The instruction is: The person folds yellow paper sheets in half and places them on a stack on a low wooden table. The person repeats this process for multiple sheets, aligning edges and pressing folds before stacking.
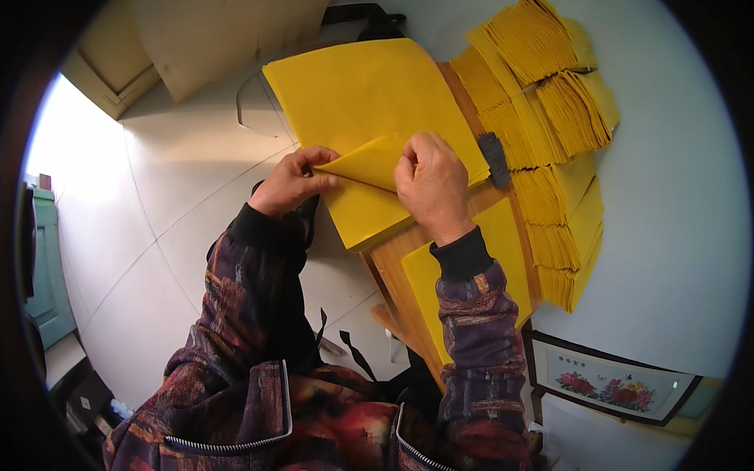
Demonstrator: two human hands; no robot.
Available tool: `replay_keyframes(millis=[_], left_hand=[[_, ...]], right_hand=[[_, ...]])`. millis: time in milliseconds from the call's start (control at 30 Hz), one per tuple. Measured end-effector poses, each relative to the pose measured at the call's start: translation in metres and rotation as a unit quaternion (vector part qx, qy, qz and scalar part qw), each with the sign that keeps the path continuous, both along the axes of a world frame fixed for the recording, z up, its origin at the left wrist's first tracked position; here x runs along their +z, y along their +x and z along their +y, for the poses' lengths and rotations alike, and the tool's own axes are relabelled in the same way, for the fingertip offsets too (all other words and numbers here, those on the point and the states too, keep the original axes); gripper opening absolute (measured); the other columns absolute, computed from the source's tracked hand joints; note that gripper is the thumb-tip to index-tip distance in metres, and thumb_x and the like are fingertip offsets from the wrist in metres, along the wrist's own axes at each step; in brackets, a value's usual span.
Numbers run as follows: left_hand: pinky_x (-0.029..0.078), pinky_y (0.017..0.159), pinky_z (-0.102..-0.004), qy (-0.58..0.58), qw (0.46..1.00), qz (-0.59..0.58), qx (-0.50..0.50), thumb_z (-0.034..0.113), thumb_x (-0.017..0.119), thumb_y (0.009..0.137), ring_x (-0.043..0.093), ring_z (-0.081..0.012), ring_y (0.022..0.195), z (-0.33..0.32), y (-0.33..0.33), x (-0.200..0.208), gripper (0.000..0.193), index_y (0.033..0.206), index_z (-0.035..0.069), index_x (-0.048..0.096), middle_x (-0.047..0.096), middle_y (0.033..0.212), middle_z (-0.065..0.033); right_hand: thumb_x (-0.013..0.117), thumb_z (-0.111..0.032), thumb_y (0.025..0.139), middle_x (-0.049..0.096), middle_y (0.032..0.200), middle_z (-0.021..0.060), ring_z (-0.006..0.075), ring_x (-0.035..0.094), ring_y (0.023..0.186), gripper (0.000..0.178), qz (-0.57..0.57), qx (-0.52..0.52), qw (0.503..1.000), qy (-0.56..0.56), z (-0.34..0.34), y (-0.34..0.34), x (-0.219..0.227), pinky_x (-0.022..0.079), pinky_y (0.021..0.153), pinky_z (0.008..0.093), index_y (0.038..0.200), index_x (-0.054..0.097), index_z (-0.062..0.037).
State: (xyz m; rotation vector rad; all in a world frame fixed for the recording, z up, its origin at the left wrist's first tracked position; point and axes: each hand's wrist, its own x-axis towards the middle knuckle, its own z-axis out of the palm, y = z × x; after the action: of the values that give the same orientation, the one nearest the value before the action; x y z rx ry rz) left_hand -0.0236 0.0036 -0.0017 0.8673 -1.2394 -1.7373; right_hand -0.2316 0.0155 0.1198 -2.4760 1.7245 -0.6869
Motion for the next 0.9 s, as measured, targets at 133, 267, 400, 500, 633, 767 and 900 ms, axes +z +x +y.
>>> replay_keyframes(millis=[133,267,400,500,633,767,900], left_hand=[[0.045,0.082,-0.0247,0.012,0.999,0.014,0.029,0.010,0.066,0.089,0.056,-0.0100,0.087,0.000,-0.006,-0.007,0.018,0.104,0.000,0.065,0.065,0.090,-0.0005],[0.045,0.081,-0.0248,0.009,0.998,-0.031,0.046,0.009,0.062,0.091,0.056,-0.0102,0.085,0.000,-0.007,-0.006,0.018,0.104,-0.002,0.065,0.065,0.090,-0.0012],[0.045,0.080,-0.0247,0.013,0.998,0.019,0.057,0.009,0.062,0.090,0.057,-0.0105,0.086,0.003,-0.008,-0.002,0.019,0.105,-0.003,0.065,0.065,0.090,-0.0021],[0.045,0.079,-0.0244,0.025,0.998,0.018,0.061,0.010,0.063,0.089,0.057,-0.0105,0.085,0.003,-0.008,-0.002,0.020,0.104,-0.004,0.066,0.065,0.090,-0.0022],[0.046,0.077,-0.0246,0.012,0.998,-0.025,0.061,0.009,0.064,0.088,0.058,-0.0111,0.084,0.003,-0.005,-0.005,0.020,0.104,-0.003,0.065,0.065,0.089,-0.0022],[0.044,0.096,-0.0273,-0.022,0.997,0.039,0.068,-0.003,0.063,0.082,0.056,-0.0168,0.111,0.002,-0.008,-0.002,0.049,0.130,0.001,0.052,0.059,0.122,-0.0081],[0.041,0.104,-0.0322,-0.014,0.992,0.089,0.093,-0.011,0.059,0.079,0.049,-0.0220,0.124,0.007,-0.016,0.004,0.086,0.152,0.016,0.024,0.043,0.143,-0.0103]], right_hand=[[0.063,-0.001,0.075,0.058,0.089,0.0141,0.0338,0.057,0.086,0.013,0.020,0.017,0.995,-0.101,0.019,0.001,-0.001,0.047,0.074,0.0416,0.085,0.055,-0.0021],[0.067,0.002,0.072,0.057,0.103,0.0143,0.0345,0.055,0.097,0.026,0.006,0.023,0.997,-0.072,0.054,0.000,-0.008,0.046,0.083,0.0420,0.096,0.057,-0.0023],[0.071,-0.001,0.073,0.054,0.119,0.0151,0.0387,0.051,0.112,0.057,-0.002,-0.074,0.997,-0.036,0.053,-0.015,-0.018,0.044,0.095,0.0447,0.126,0.050,-0.0009],[0.069,-0.003,0.075,0.055,0.122,0.0209,0.0377,0.051,0.119,0.063,-0.053,-0.078,0.993,0.073,0.041,-0.022,-0.030,0.041,0.100,0.0415,0.133,0.044,0.0024],[0.065,-0.001,0.076,0.062,0.100,0.0241,0.0392,0.061,0.097,0.033,-0.098,-0.088,0.986,0.098,0.028,-0.024,-0.051,0.049,0.081,0.0380,0.107,0.058,0.0037],[0.064,0.003,0.069,0.064,0.086,0.0178,0.0371,0.062,0.086,0.022,-0.147,-0.059,0.986,0.044,0.027,-0.023,-0.052,0.049,0.073,0.0420,0.090,0.058,-0.0023],[0.065,0.003,0.065,0.063,0.078,0.0118,0.0345,0.062,0.080,0.022,-0.097,-0.040,0.993,-0.048,0.029,-0.036,-0.019,0.046,0.070,0.0430,0.083,0.056,-0.0074]])
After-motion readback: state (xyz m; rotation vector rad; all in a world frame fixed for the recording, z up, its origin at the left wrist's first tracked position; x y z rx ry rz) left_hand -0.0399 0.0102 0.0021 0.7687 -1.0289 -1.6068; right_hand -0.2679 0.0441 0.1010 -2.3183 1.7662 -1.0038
